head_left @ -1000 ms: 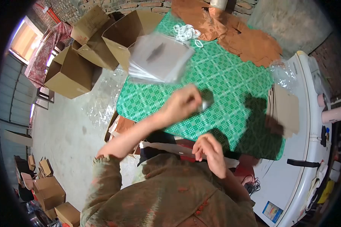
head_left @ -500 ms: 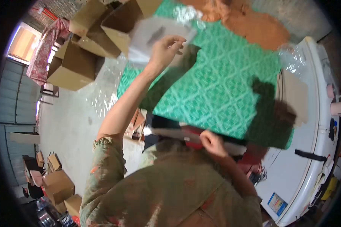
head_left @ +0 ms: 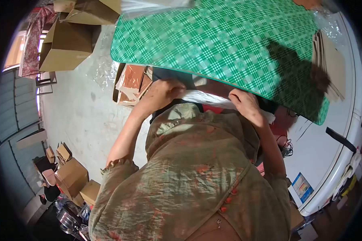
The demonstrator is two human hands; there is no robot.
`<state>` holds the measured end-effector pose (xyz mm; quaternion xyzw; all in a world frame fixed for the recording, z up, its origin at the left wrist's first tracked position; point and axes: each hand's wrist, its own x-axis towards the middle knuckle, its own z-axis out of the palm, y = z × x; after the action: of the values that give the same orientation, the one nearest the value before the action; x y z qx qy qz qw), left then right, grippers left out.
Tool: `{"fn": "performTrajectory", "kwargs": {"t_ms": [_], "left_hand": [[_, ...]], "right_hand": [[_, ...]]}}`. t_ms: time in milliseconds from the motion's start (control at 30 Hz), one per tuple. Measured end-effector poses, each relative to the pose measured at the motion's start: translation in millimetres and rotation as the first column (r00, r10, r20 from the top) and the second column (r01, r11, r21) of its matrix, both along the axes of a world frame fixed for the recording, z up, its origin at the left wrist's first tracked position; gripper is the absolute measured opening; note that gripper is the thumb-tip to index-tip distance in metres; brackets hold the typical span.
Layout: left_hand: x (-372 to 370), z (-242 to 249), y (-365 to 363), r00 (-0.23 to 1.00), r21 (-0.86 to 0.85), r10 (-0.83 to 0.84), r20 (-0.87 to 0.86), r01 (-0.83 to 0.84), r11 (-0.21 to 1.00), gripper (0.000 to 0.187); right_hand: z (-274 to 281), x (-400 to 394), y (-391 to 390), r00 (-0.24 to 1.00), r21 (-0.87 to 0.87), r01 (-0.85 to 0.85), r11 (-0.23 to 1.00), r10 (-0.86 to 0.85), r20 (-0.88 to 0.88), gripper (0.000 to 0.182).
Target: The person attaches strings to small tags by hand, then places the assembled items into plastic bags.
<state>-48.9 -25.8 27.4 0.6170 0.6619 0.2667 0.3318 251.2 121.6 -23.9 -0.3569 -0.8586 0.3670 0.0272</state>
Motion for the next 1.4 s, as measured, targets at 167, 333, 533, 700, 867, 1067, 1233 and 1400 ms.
{"fn": "performTrajectory", "kwargs": {"t_ms": [167,333,533,700,867,1067,1233,1400], "left_hand": [[16,-24,7,0.999,0.077,-0.032,0.009,0.031,0.997,0.013],[32,-33,13,0.997,0.075,-0.072,0.01,0.071,0.995,0.016],[34,-44,11,0.998,0.089,-0.064,-0.006,0.065,0.994,0.016],[38,-30,13,0.99,0.059,-0.13,0.051,0.127,0.99,0.017],[58,14,17,0.898,-0.016,-0.209,0.388,0.233,0.972,0.021],[71,94,43,0.845,0.221,-0.252,0.472,0.164,0.962,0.012],[87,159,73,0.734,0.618,-0.575,0.36,0.275,0.737,0.013],[76,199,91,0.819,0.82,-0.562,0.119,0.238,0.521,0.018]], "right_hand": [[7,-21,-10,0.973,-0.044,-0.126,0.991,0.115,-0.201,0.011],[-22,-23,-26,0.93,0.282,-0.295,0.913,0.342,-0.134,0.008],[-31,-27,-27,0.944,0.259,-0.219,0.941,0.271,-0.186,0.007],[11,-30,-33,0.925,0.095,-0.103,0.99,0.13,-0.358,0.007],[62,-28,-50,0.928,-0.122,0.053,0.991,-0.095,-0.361,0.009],[109,-30,-47,0.74,-0.493,0.041,0.869,-0.358,-0.569,0.01],[145,-49,-42,0.433,-0.559,-0.214,0.801,-0.435,-0.79,0.025],[178,-52,-56,0.462,-0.649,-0.266,0.713,-0.496,-0.735,0.017]]}}
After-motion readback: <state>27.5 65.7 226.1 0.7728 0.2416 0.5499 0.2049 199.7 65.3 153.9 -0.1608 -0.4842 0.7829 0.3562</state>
